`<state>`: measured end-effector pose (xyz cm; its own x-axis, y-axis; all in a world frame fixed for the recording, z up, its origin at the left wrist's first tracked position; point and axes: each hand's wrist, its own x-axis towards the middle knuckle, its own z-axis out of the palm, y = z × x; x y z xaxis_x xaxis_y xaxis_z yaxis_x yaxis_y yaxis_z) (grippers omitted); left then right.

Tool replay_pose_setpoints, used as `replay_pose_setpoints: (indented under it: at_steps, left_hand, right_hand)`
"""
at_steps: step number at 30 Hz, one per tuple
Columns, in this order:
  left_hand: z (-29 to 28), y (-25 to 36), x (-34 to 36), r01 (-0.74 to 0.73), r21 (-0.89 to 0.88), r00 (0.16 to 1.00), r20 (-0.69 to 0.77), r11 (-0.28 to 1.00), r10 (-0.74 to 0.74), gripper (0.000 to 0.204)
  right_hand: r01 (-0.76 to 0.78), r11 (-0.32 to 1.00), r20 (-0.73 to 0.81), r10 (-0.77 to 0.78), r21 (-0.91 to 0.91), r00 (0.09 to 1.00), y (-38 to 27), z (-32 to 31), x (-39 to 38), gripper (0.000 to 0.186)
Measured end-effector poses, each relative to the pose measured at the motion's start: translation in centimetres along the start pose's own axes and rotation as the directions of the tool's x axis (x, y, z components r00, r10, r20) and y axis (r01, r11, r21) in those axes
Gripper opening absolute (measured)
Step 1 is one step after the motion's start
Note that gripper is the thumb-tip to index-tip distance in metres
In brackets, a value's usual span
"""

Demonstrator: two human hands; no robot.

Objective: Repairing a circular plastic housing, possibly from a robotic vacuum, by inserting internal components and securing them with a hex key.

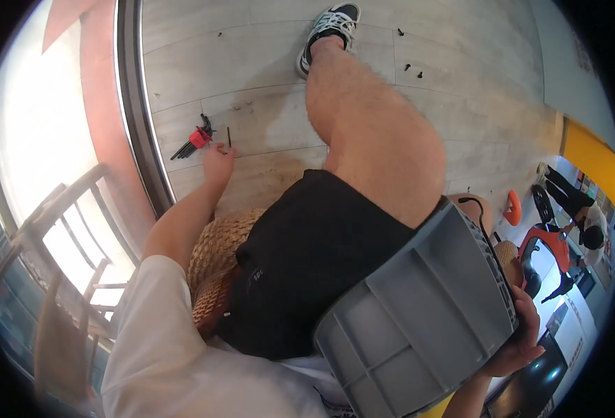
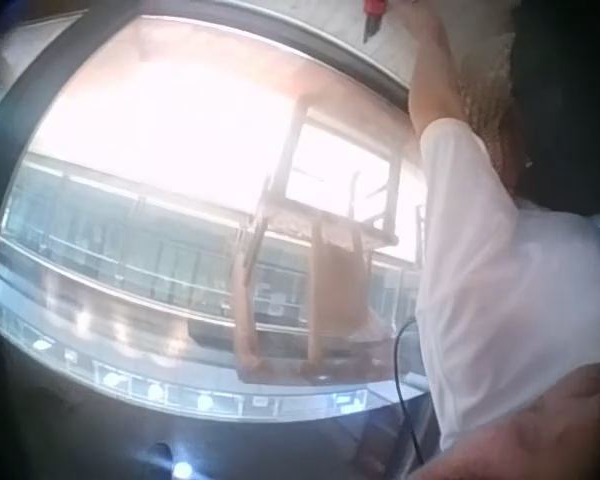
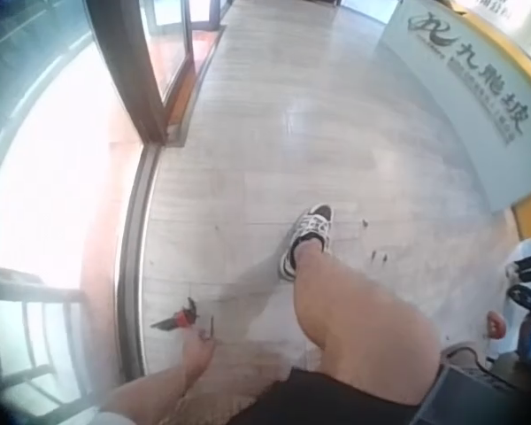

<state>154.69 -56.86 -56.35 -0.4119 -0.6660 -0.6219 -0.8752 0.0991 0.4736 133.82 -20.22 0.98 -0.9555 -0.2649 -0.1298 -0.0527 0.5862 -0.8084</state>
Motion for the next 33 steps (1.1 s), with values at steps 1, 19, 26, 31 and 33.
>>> replay_pose_setpoints:
  at_steps: [1, 19, 26, 31, 33]
  left_hand:
    - [0.3, 0.2, 0.4, 0.030, 0.053, 0.999, -0.047, 0.998, -0.028, 0.046]
    - [0.0, 2.7, 0.1, -0.164, 0.068, 0.985, -0.047, 0.984, 0.168, 0.025]
    - [-13.7, 11.4, -3.4, -0.208, -0.461, 0.963, 0.056, 0.863, 0.263, 0.015]
    - [-25.6, 27.1, -17.9, -0.653, -0.557, 0.641, -0.048, 0.513, 0.766, 0.009]
    - [-30.0, 29.8, -24.4, -0.825, -0.430, 0.423, -0.041, 0.366, 0.905, 0.017]
  right_hand:
    - [-0.005, 1.000, 0.030, 0.004, 0.022, 1.000, -0.4, 0.3, 0.3, 0.080]
    - [0.056, 0.993, -0.021, -0.059, -0.103, 0.998, -0.5, 0.0, -0.3, 0.084]
    - [0.307, 0.932, -0.056, -0.323, -0.194, 0.945, -0.9, 3.7, 2.4, 0.062]
    - [0.474, 0.823, -0.243, -0.552, -0.312, 0.797, -1.1, 2.2, 1.1, 0.021]
    - [0.576, 0.705, -0.218, -0.691, -0.413, 0.689, -1.6, 1.1, 0.0, 0.012]
